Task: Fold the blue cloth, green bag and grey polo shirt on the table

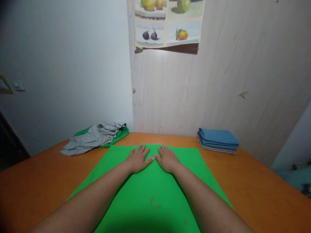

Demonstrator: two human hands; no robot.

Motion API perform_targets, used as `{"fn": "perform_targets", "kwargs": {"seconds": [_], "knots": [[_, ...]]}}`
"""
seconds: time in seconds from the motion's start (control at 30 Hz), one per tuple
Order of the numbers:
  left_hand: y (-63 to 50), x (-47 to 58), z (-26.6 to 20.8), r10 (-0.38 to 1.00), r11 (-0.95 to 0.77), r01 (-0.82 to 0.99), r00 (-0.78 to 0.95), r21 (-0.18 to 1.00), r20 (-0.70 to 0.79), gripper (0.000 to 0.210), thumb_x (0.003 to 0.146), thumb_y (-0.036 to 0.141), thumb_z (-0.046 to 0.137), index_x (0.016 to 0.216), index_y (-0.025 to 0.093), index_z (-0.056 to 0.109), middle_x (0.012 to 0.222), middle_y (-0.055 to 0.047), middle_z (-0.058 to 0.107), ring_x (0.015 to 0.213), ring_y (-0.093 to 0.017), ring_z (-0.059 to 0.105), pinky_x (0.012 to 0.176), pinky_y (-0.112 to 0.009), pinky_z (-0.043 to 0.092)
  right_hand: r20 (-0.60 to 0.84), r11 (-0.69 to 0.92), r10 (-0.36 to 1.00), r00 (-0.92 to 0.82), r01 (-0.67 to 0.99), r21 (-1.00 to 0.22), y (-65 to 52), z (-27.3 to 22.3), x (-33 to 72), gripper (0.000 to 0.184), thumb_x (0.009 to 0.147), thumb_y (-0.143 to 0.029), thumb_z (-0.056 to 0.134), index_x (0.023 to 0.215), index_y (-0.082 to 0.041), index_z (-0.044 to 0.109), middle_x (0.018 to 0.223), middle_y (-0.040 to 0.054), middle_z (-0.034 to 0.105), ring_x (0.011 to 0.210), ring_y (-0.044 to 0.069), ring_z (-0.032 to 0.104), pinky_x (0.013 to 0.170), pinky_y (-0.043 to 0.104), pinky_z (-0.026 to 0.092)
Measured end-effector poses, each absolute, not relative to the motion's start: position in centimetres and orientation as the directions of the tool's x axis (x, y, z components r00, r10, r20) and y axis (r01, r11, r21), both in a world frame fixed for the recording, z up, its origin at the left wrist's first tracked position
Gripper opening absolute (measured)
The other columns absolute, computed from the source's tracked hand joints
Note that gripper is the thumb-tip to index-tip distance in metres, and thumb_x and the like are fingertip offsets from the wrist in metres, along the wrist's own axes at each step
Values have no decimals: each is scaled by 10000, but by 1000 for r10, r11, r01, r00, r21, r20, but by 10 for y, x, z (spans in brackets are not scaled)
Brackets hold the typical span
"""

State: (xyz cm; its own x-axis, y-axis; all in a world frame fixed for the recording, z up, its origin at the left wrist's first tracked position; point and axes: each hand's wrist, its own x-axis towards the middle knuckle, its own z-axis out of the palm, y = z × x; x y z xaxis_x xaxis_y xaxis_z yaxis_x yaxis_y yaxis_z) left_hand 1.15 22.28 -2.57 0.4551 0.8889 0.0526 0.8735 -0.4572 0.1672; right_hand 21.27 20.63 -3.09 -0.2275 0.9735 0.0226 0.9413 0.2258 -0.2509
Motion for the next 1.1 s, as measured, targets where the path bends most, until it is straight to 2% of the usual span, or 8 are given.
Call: {"fn": "perform_targets", "kwargs": {"seconds": [0.17, 0.4, 0.57, 0.7, 0.9, 1.1], "knots": [[225, 10, -26, 891, -451, 877, 452, 165, 32, 879, 920, 777, 190, 1582, 215, 328, 1673, -136, 152, 1555, -340, 79, 1199, -635, 129, 12, 178, 984, -180, 952, -250, 206, -31, 213, 777, 1006, -634, 228, 1591, -128, 308, 1679, 168, 116, 1555, 304, 83, 1232, 488, 102], [227, 9, -29, 893, -450, 878, 448, 163, 53, 863, 913, 784, 219, 1575, 244, 341, 1673, -122, 166, 1554, -341, 89, 1198, -629, 136, -3, 175, 983, -182, 952, -250, 208, -29, 213, 779, 1003, -647, 227, 1598, -149, 295, 1681, 172, 110, 1555, 309, 75, 1232, 483, 87], [230, 10, -31, 894, -447, 876, 443, 180, 65, 925, 890, 823, 217, 1579, 218, 344, 1669, -129, 165, 1553, -347, 89, 1200, -635, 110, -2, 169, 984, -176, 949, -266, 205, -24, 218, 890, 964, -735, 187, 1614, -128, 230, 1682, 178, 85, 1556, 307, 59, 1235, 466, 88], [230, 11, -29, 897, -441, 878, 439, 187, 54, 954, 882, 833, 213, 1584, 198, 333, 1670, -130, 153, 1553, -350, 82, 1201, -638, 103, -15, 93, 995, -99, 966, -242, 196, -24, 244, 936, 951, -754, 179, 1617, -96, 191, 1672, 200, 122, 1552, 315, 98, 1234, 481, 101], [229, 9, -28, 891, -452, 868, 450, 205, 59, 951, 884, 833, 207, 1584, 201, 333, 1672, -126, 137, 1556, -340, 67, 1205, -629, 103, -31, -65, 998, 60, 984, -163, 193, -30, 305, 810, 994, -666, 233, 1595, -126, 289, 1659, 159, 239, 1542, 294, 172, 1232, 486, 123], [231, 7, -29, 890, -453, 869, 453, 200, 49, 951, 876, 842, 194, 1586, 224, 327, 1677, -115, 133, 1557, -329, 59, 1211, -609, 108, -32, -210, 978, 208, 965, -156, 190, -33, 345, 775, 1007, -623, 231, 1592, -118, 283, 1666, 153, 219, 1541, 325, 161, 1204, 591, 157]]}}
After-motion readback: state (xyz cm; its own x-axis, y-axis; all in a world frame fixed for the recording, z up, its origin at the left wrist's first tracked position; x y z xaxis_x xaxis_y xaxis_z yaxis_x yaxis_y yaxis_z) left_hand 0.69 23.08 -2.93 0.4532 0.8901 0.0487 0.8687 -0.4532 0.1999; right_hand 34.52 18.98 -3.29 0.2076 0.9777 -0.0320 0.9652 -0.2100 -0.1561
